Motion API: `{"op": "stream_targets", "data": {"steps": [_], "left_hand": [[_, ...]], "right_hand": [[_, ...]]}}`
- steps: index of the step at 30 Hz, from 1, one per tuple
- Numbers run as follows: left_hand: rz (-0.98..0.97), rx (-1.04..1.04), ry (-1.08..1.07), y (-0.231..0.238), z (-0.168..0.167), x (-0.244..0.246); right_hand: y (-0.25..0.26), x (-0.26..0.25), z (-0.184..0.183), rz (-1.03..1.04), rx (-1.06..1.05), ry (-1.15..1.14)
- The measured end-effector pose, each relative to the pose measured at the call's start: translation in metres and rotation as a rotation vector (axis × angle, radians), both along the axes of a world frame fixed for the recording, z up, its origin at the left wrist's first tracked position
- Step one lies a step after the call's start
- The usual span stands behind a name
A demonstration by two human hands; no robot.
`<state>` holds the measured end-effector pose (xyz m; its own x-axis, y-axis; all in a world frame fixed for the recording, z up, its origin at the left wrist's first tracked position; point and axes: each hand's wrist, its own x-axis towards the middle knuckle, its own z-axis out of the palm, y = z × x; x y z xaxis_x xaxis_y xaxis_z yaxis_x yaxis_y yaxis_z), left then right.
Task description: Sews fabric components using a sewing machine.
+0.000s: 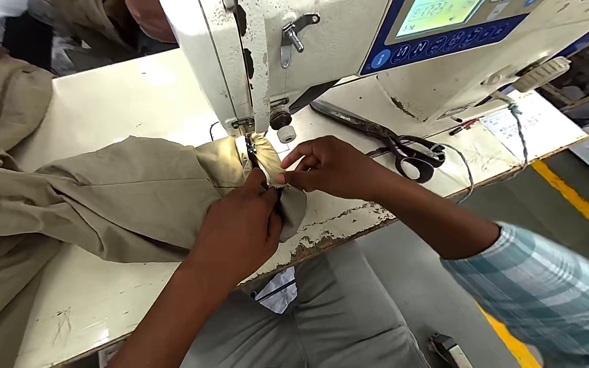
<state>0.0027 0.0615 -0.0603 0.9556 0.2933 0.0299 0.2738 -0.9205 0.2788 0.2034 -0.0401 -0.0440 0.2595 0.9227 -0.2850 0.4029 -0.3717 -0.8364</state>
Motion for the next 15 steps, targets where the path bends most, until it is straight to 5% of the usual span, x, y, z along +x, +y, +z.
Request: {"op": "stream_targets", "data": {"steps": [7, 15], "left_hand": [[0.002, -0.017, -0.012, 0.001, -0.001, 0.000], [0.000, 0.005, -0.011, 0.000, 0.000, -0.002]], "right_hand": [[0.021, 0.010, 0.015, 0.078, -0.111, -0.084], [0.020, -0.012, 0.012, 0.111, -0.004, -0.438]]}}
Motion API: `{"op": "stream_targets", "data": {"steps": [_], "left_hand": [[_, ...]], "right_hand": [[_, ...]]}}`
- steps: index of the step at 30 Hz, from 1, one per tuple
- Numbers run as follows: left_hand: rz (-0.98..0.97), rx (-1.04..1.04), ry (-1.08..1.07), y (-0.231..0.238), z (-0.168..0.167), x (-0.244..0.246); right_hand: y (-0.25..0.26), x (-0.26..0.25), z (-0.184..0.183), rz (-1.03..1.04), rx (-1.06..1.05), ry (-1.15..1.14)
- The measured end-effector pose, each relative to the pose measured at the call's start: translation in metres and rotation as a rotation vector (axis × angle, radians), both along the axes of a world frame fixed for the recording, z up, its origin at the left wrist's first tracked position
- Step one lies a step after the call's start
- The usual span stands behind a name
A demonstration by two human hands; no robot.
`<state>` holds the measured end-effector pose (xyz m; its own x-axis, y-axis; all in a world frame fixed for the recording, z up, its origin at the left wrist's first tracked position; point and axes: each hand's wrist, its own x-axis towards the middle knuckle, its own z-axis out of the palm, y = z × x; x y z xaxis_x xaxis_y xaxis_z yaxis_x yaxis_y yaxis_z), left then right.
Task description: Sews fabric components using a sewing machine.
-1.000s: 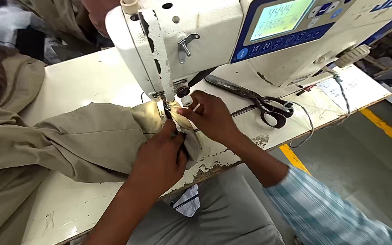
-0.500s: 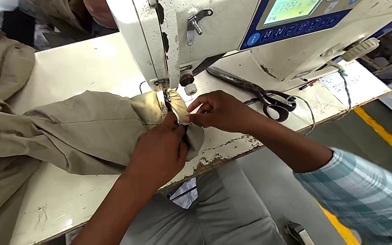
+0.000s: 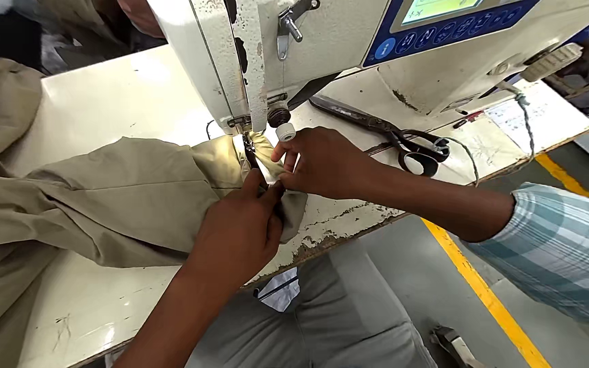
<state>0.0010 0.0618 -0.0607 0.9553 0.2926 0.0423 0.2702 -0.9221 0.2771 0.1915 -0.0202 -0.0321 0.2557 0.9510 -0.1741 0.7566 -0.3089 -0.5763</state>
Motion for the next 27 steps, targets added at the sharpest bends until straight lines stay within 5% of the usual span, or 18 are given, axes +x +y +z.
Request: {"op": "stream_targets", "data": {"steps": [13, 20, 27], "left_hand": [[-0.010, -0.033, 0.007, 0.004, 0.000, -0.001], [-0.026, 0.003, 0.027, 0.005, 0.002, 0.002], [-0.003, 0.000, 0.012, 0.005, 0.000, 0.001]], "right_hand": [[-0.001, -0.003, -0.004, 0.186, -0.031, 0.017], [0.034, 0.021, -0.038, -0.175, 0.232, 0.008], [0.022, 0.013, -0.034, -0.167, 0.385, 0.063]]}}
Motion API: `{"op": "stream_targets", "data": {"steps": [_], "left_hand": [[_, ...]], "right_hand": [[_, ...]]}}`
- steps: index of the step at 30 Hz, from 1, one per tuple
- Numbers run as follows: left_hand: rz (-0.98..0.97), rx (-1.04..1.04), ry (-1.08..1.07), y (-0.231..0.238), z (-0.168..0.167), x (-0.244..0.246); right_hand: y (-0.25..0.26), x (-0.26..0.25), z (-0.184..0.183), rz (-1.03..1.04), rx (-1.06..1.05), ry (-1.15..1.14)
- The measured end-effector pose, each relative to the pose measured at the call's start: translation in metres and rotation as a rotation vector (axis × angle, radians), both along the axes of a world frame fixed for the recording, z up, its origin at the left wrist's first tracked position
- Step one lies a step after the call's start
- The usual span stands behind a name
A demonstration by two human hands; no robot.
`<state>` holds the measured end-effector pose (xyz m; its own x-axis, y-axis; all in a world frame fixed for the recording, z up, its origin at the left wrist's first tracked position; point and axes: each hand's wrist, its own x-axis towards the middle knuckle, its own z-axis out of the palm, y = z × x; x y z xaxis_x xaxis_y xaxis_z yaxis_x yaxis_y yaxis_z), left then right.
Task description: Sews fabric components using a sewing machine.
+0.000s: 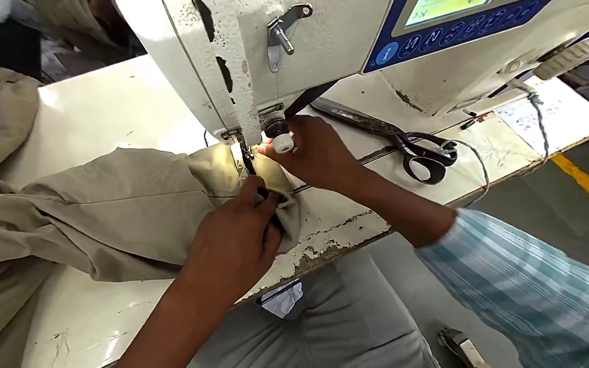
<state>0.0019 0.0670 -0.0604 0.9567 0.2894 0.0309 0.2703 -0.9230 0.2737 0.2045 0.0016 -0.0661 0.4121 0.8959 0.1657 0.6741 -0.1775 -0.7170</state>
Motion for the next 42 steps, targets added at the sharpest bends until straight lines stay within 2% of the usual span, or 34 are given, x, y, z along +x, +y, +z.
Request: {"op": "stream_targets", "data": {"steps": [2, 5, 17, 24, 30, 36, 42], "left_hand": [[0.010, -0.015, -0.012, 0.000, -0.002, -0.002], [0.009, -0.036, -0.004, 0.000, -0.001, -0.002], [0.000, -0.036, 0.005, 0.002, -0.003, -0.002], [-0.001, -0.021, -0.006, 0.001, -0.001, -0.002], [0.010, -0.024, 0.020, 0.001, -0.003, -0.003], [-0.003, -0.019, -0.008, 0.000, -0.003, -0.003], [-0.007, -0.022, 0.002, 0.000, -0.002, -0.003]], "right_hand": [[-0.020, -0.007, 0.011, 0.096, -0.089, 0.052], [-0.035, -0.017, 0.019, 0.133, -0.257, 0.002], [-0.028, -0.029, 0.026, 0.067, -0.264, -0.184], [-0.025, -0.018, 0.031, 0.061, -0.288, -0.100], [-0.028, -0.035, 0.024, 0.017, -0.257, -0.096], [-0.030, -0.031, 0.019, 0.033, -0.273, -0.027], [-0.029, -0.035, 0.020, 0.058, -0.250, -0.106]]}}
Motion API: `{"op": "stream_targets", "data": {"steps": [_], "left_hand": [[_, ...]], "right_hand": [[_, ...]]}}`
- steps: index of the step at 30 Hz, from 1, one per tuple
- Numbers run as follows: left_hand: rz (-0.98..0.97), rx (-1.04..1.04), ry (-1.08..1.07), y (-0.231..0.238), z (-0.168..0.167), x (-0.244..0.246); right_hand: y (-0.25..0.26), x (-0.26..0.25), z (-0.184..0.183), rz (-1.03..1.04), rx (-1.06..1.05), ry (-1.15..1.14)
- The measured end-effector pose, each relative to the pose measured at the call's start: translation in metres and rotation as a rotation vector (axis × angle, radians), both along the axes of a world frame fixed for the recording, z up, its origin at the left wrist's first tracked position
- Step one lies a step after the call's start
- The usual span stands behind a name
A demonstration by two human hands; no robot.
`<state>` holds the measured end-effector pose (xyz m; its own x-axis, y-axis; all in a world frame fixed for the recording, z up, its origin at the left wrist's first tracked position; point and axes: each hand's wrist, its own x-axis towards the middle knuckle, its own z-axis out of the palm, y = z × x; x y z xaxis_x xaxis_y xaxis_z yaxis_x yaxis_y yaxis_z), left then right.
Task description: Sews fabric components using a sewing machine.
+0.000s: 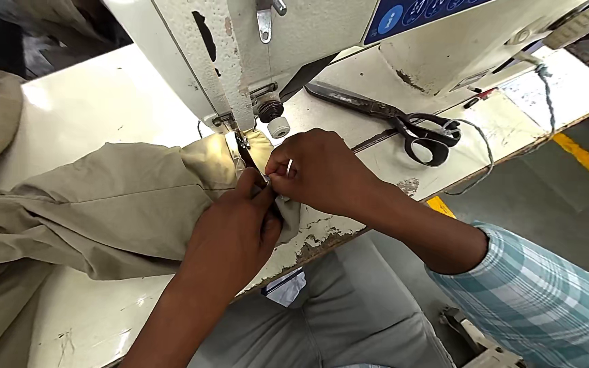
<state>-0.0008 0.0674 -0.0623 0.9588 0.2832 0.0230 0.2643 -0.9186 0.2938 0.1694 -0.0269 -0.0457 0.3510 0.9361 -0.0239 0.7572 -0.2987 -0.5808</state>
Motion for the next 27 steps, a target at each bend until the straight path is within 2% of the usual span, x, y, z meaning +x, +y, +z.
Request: {"op": "stream_targets", "data": {"steps": [6, 10, 15, 21, 27], "left_hand": [[0.001, -0.004, -0.009, 0.000, 0.000, 0.000], [0.001, -0.012, 0.005, 0.000, 0.001, 0.001], [0.001, -0.005, 0.017, 0.001, 0.001, 0.000], [0.011, -0.021, 0.013, 0.000, 0.001, 0.000], [0.011, -0.022, 0.004, 0.000, 0.001, 0.000]], "right_hand": [[0.005, 0.005, 0.002, 0.011, -0.055, -0.108], [0.006, 0.008, -0.002, -0.021, -0.038, -0.097], [0.008, -0.003, 0.003, 0.030, 0.016, -0.263], [0.003, 0.007, 0.010, 0.162, -0.111, -0.107], [0.004, 0.007, -0.001, 0.076, -0.046, 0.005]]}}
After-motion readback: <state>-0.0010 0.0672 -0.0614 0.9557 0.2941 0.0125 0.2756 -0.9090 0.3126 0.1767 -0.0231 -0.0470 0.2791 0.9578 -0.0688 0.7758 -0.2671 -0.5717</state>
